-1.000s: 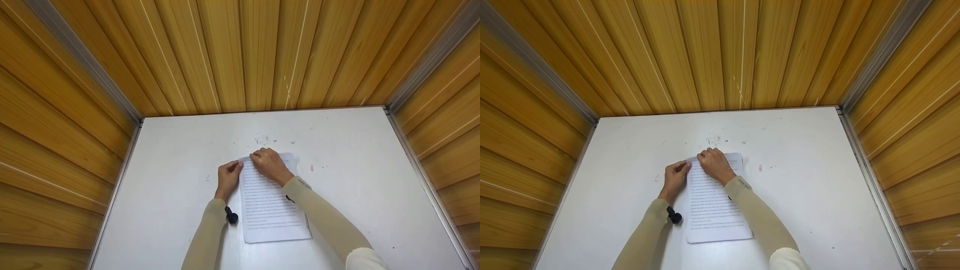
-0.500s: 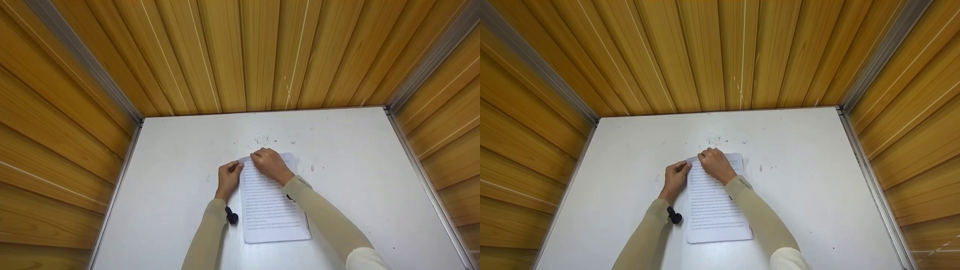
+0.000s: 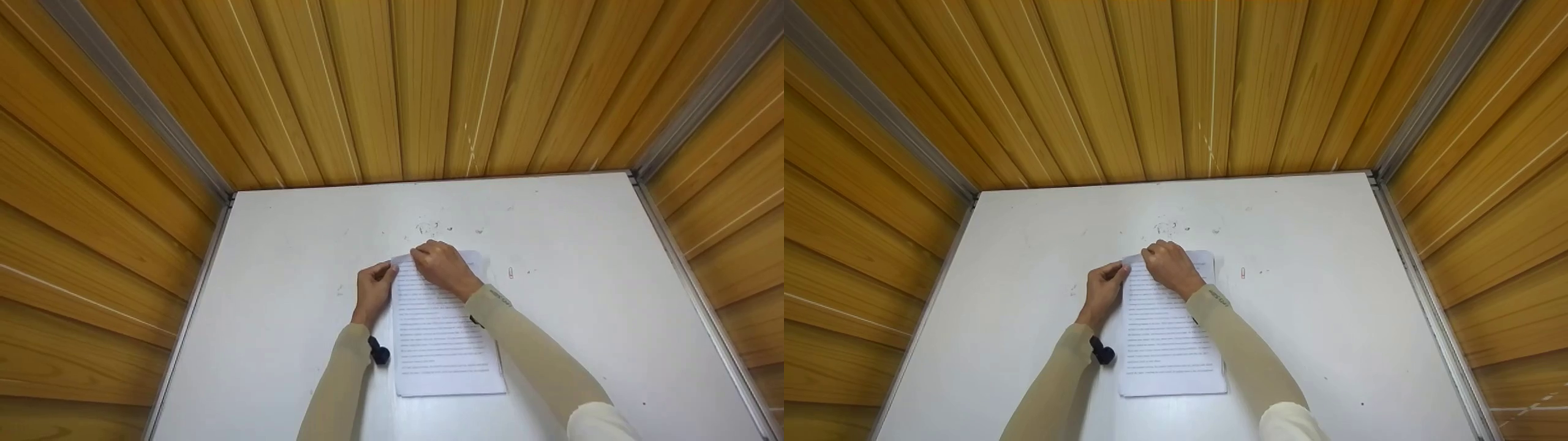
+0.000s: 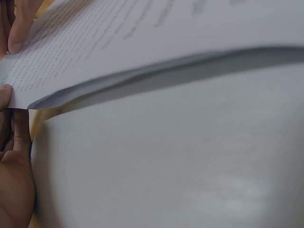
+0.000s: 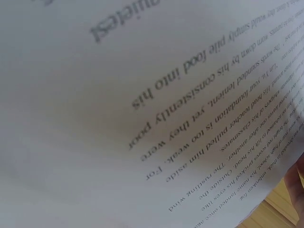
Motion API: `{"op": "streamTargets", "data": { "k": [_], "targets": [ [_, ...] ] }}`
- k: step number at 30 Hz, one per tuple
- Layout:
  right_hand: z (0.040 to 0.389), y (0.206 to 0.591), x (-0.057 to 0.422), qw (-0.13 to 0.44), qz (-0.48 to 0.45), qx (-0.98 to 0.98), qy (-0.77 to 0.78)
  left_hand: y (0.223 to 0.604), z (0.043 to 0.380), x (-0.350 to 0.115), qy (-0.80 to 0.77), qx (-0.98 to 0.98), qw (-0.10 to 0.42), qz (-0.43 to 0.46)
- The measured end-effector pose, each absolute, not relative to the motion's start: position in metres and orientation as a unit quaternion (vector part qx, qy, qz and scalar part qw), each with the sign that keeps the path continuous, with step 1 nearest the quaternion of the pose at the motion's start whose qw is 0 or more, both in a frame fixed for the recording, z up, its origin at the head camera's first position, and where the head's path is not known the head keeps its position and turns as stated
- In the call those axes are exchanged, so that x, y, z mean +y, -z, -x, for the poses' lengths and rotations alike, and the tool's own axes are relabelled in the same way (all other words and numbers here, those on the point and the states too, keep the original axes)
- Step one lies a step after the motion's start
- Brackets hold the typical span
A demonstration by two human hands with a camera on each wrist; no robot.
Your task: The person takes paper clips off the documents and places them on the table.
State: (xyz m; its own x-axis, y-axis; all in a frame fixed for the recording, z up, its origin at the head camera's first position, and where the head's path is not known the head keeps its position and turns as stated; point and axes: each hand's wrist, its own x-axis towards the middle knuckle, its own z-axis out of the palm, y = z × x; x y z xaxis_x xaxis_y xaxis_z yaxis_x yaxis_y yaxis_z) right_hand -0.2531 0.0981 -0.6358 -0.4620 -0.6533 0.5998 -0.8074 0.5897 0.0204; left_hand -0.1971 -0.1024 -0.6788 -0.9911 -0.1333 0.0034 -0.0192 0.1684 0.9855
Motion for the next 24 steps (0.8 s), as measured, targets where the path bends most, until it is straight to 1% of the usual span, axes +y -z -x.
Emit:
{"op": "streamTargets", "data": {
  "k": [13,20,24],
  "targets": [
    [0.2543,0.6319,0.1002,0.268,-0.416,-0.851,-0.177,0.6774,0.1983,-0.1037,0.635,-0.77,0.042,-0.049],
    [0.2542,0.6283,0.1046,0.233,-0.392,-0.866,-0.206,0.678,0.1989,-0.1028,0.635,-0.77,0.045,-0.05],
    [0.2541,0.627,0.1052,0.191,-0.363,-0.879,-0.245,0.6805,0.1983,-0.1043,0.629,-0.774,0.048,-0.055]
  ]
}}
